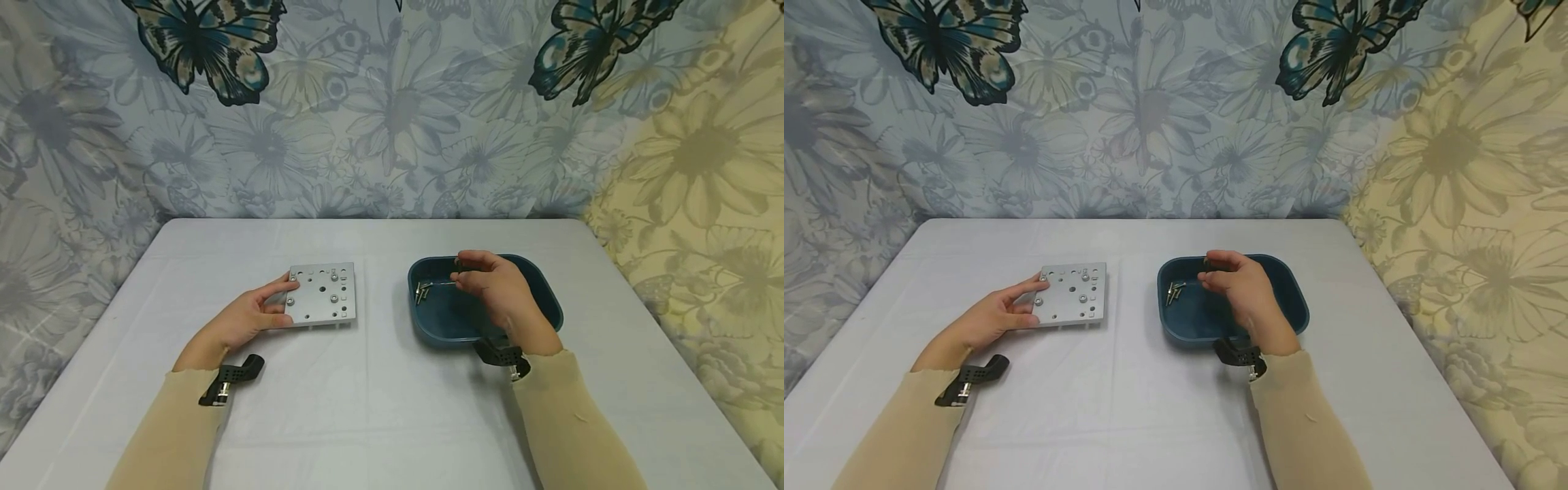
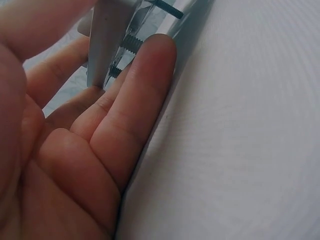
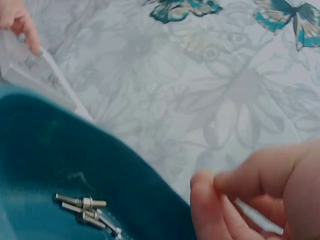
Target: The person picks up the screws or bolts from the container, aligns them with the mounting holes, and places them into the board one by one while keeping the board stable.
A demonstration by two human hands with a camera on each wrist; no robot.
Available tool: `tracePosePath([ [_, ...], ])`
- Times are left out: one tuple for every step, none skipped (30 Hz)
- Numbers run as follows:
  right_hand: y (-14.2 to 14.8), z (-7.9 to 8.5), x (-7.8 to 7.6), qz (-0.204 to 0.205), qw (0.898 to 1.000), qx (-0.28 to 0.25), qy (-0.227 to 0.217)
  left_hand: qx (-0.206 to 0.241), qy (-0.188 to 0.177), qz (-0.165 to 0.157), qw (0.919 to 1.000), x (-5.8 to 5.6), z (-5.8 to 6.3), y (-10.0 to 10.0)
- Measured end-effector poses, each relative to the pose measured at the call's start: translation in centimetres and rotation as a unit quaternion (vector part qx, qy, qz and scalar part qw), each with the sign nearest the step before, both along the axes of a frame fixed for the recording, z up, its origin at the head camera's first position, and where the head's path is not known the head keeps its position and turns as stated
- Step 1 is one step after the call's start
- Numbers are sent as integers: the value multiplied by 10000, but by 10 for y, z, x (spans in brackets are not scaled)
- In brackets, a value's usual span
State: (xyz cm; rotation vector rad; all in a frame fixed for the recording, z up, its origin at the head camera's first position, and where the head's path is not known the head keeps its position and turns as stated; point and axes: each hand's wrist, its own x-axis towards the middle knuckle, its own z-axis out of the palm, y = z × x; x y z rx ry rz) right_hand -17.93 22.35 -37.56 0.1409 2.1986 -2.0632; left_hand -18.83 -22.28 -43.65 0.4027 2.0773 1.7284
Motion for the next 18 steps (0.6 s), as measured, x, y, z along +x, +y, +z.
tracePosePath([
  [-1,1,-1,-49,9999,-147,-46,-15,15,-6,10000,0,0,0],
  [-2,1,-1,-85,9996,-255,-94,-41,38,-11,10000,0,0,0],
  [-3,2,-3,-110,9992,-359,-119,-61,48,-11,10000,-1,0,-1],
  [-4,2,-3,-122,9986,-497,-131,-94,65,-5,9999,-1,-1,-1],
  [-6,3,-4,-130,9978,-637,-136,-105,75,4,9999,-1,-1,-1],
  [-8,3,-5,-138,9966,-806,-129,-114,88,7,9999,-1,-1,-1],
  [-10,4,-6,-136,9951,-971,-125,-127,107,11,9999,-2,-1,-1],
  [-12,5,-7,-141,9936,-1113,-135,-130,126,6,9998,-2,-1,-1],
  [-14,6,-7,-161,9917,-1271,-146,-135,151,4,9998,-3,-1,-1],
  [-17,8,-8,-199,9898,-1397,-175,-132,163,1,9998,-3,-1,-1],
  [-19,10,-8,-252,9884,-1486,-212,-115,160,-6,9998,-3,-1,-1],
  [-23,12,-8,-307,9869,-1567,-243,-110,162,-13,9998,-4,-2,-1],
  [-26,14,-9,-359,9855,-1639,-269,-107,162,-14,9998,-4,-2,0],
  [-30,16,-9,-393,9842,-1705,-281,-107,162,-10,9998,-4,-2,-1],
  [-35,18,-10,-416,9828,-1775,-285,-106,156,0,9998,-3,-2,-1],
  [-39,20,-10,-420,9814,-1852,-282,-90,137,6,9999,-3,-2,-1],
  [-44,22,-10,-402,9803,-1915,-279,-90,129,17,9999,-3,-3,-1],
  [-50,24,-11,-359,9794,-1969,-268,-91,129,25,9999,-3,-3,-2],
])
